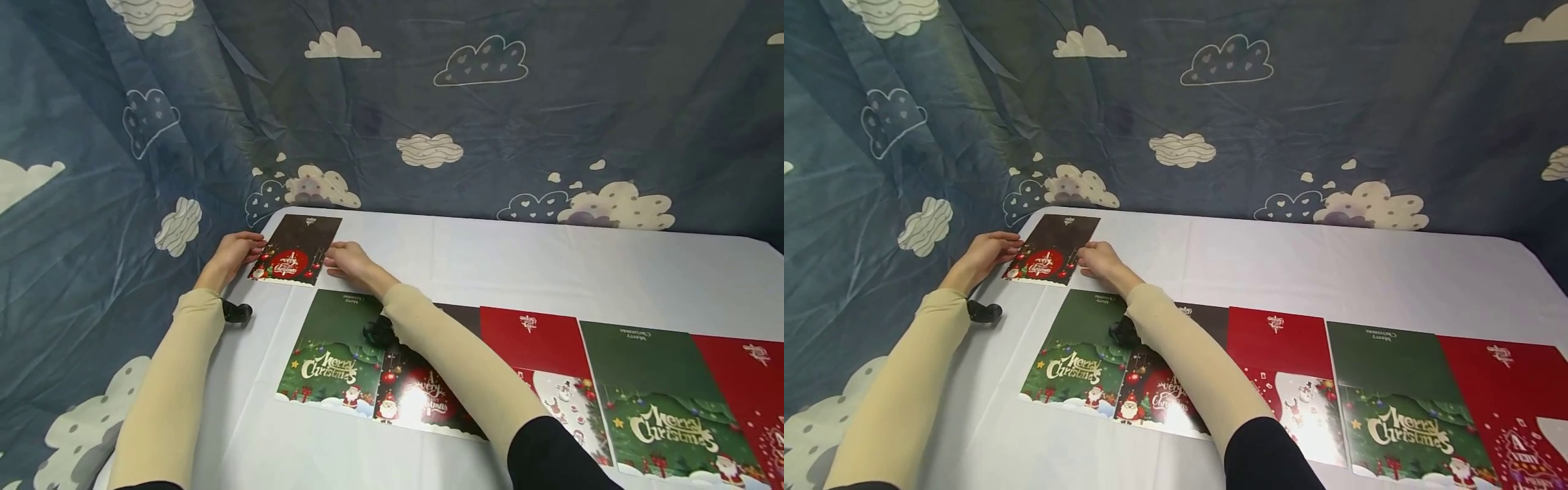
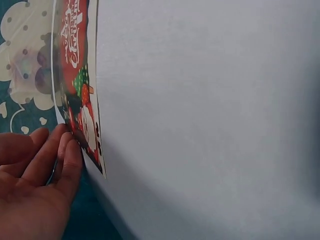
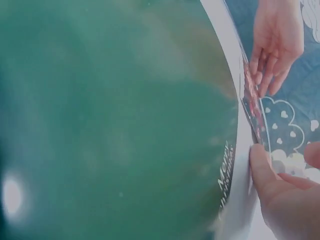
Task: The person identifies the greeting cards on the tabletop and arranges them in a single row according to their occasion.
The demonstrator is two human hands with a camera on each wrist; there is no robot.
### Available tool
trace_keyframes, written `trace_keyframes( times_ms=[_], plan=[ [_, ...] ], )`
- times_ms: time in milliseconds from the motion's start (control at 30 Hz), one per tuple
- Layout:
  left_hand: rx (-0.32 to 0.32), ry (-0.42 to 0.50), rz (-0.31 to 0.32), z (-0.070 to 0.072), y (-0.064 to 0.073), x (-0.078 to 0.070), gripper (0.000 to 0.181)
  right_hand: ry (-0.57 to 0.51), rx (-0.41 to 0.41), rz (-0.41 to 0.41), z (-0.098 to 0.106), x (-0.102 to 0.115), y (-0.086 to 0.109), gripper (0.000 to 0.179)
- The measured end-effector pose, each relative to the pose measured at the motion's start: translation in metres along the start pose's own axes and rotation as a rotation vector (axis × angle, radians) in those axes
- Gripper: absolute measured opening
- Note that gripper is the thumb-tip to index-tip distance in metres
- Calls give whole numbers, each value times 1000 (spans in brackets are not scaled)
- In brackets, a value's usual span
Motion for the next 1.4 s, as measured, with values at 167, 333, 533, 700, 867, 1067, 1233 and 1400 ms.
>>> trace_keyframes(
  times_ms=[167, 333, 533, 700, 867, 1067, 1233, 1400],
  plan=[
    [0, -51, 37, -2, 2, -1, 47, 16, 40, -11, -1, 2, 5, 52],
    [-17, -65, 27, -2, 3, -4, 47, -11, 45, -15, 1, 2, 7, 51],
    [-45, -107, 6, -2, 4, -6, 46, 22, 42, -6, 10, 7, 15, 49],
    [-66, -146, -62, -10, 14, -17, 44, 26, 81, 14, 21, 16, 28, 49],
    [4, -172, -125, -33, 28, -33, 40, 67, 121, 49, 37, 26, 48, 46],
    [148, -212, -137, -68, 50, -39, 38, 128, 169, 83, 56, 31, 75, 42],
    [273, -172, -143, -99, 68, -41, 37, 166, 213, 113, 71, 30, 104, 41],
    [384, -167, -162, -126, 89, -43, 35, 181, 255, 130, 87, 25, 133, 42]
  ],
)
Point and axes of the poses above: each hand's wrist, its own y-axis away from the middle knuckle, its own z-axis out of the back of the hand, x = y × z, the point moved 5 cm from there along -y, towards the middle knuckle, and after that the axes turned 8 degrees about y, right-handed, at the moved point
